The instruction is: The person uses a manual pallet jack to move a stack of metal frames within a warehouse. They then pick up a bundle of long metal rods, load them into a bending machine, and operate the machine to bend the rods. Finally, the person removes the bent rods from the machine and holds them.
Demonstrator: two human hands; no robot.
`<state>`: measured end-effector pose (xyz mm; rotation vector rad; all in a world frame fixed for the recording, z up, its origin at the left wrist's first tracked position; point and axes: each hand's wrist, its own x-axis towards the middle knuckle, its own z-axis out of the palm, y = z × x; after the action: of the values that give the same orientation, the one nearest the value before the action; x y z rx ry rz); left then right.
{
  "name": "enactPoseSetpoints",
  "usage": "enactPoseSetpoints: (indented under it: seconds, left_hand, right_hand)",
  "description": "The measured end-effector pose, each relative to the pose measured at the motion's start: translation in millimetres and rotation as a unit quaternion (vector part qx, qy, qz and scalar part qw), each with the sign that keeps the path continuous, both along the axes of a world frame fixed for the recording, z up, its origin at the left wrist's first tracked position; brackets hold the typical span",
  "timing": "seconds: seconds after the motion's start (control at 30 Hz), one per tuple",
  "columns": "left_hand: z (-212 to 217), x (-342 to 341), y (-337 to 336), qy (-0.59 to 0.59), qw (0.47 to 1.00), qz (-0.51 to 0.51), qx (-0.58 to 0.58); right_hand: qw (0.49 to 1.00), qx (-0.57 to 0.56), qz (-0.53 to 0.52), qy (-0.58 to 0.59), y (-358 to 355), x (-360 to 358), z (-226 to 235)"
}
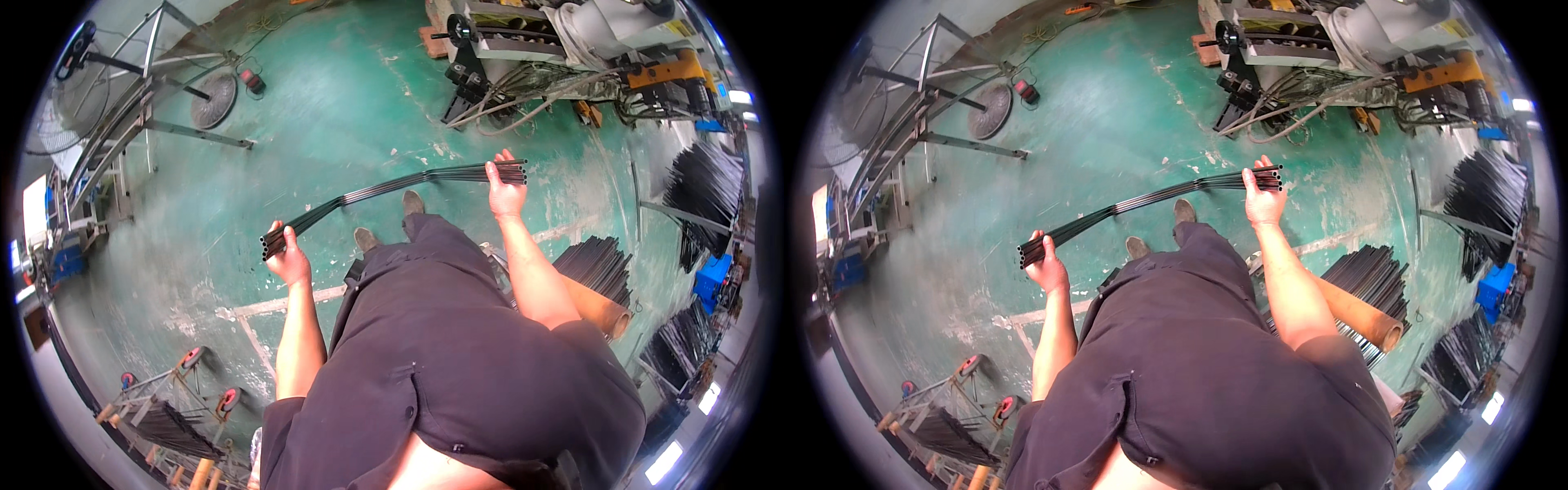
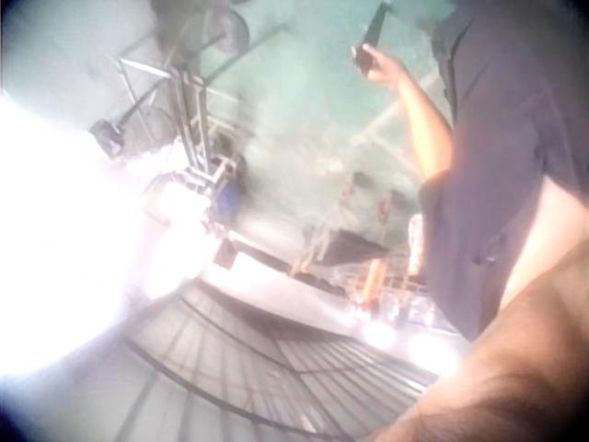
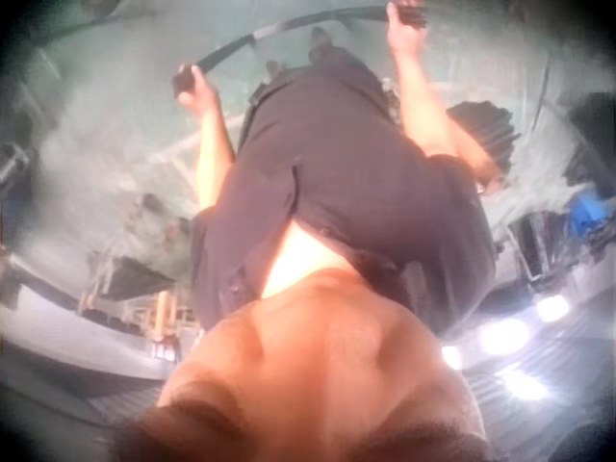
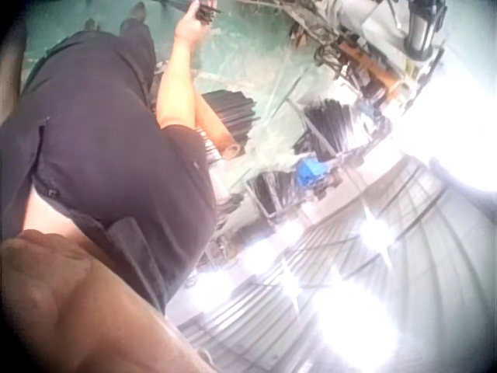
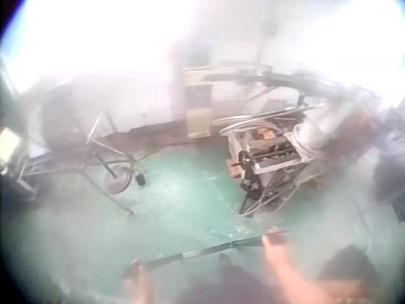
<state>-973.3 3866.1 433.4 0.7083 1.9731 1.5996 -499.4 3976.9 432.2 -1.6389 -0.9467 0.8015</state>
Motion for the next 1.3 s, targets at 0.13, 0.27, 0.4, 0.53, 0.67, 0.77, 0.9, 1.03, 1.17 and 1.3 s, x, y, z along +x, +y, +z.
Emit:
enactPoseSetpoints:
  seconds: [0.13, 0.27, 0.4, 0.53, 0.67, 0.77, 0.9, 1.03, 1.17, 1.3]
  left_hand:
    - [4, -8, -3, 0.005, 1.0, -0.006, -0.009]
    - [4, -11, -1, -0.007, 1.0, -0.008, 0.005]
    - [4, -16, 3, -0.017, 1.0, -0.016, 0.009]
    - [6, -19, 9, -0.015, 1.0, -0.017, 0.002]
    - [7, -17, 15, -0.007, 1.0, -0.012, 0.005]
    - [6, -20, 15, -0.015, 1.0, -0.006, 0.014]
    - [6, -23, 14, -0.028, 0.999, 0.0, 0.016]
    - [7, -25, 14, -0.022, 1.0, -0.001, 0.004]
    - [1, -25, 19, -0.036, 0.999, -0.003, 0.033]
    - [-1, -25, 23, -0.041, 0.998, 0.001, 0.046]
  right_hand:
    - [1.0, -0.005, -0.006, 0.004, -2, -9, 0]
    - [0.999, -0.007, -0.005, -0.033, -4, -13, 1]
    - [0.999, -0.012, -0.005, -0.048, -4, -14, 0]
    - [0.999, -0.016, -0.014, -0.047, 3, -22, 6]
    - [0.998, -0.004, -0.022, -0.055, 11, -29, 19]
    - [0.998, 0.001, -0.031, -0.054, 15, -33, 23]
    - [0.998, 0.019, -0.043, -0.037, 17, -38, 25]
    - [0.999, 0.026, -0.043, -0.018, 19, -40, 24]
    - [0.998, 0.04, -0.039, -0.018, 24, -39, 27]
    - [0.998, 0.037, -0.028, -0.046, 26, -36, 29]
